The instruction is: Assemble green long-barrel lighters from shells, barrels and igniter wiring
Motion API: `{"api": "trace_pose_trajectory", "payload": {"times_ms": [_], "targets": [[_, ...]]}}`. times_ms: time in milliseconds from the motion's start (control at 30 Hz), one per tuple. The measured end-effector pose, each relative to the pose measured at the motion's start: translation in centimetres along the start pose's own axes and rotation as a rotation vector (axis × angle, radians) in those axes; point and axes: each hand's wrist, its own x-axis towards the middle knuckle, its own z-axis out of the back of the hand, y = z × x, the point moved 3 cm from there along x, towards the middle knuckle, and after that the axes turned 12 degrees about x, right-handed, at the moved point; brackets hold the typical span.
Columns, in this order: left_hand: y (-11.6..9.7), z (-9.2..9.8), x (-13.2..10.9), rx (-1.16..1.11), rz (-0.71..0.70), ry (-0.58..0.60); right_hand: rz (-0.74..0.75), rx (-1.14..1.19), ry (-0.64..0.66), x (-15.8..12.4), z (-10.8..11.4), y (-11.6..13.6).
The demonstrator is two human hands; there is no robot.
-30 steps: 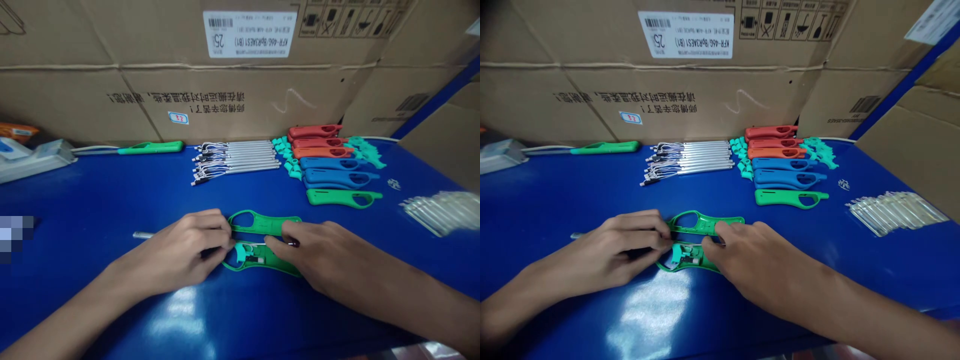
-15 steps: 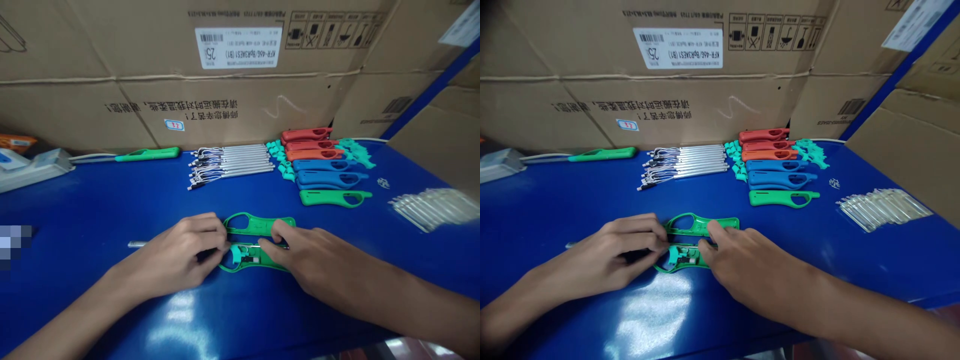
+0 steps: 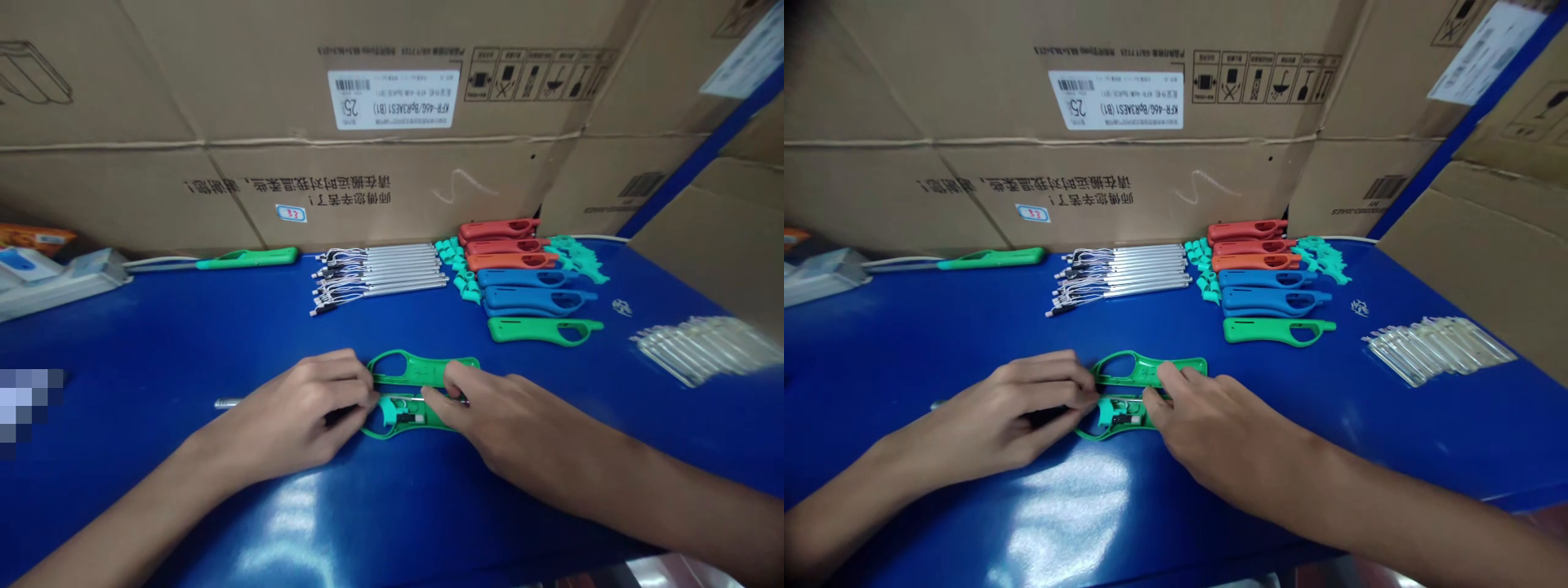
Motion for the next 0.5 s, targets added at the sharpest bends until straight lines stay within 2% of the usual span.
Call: {"api": "trace_pose_trajectory", "payload": {"times_ms": [333, 500], "targets": [[-0.15, -0.47, -0.03, -0.018, 0.050, -0.025, 0.009, 0.025, 0.030, 0.12, -0.29, 0.02], [-0.31, -0.59, -0.06, -0.011, 0.021, -0.068, 0.004, 0.028, -0.003, -0.03, -0.32, 0.11]]}}
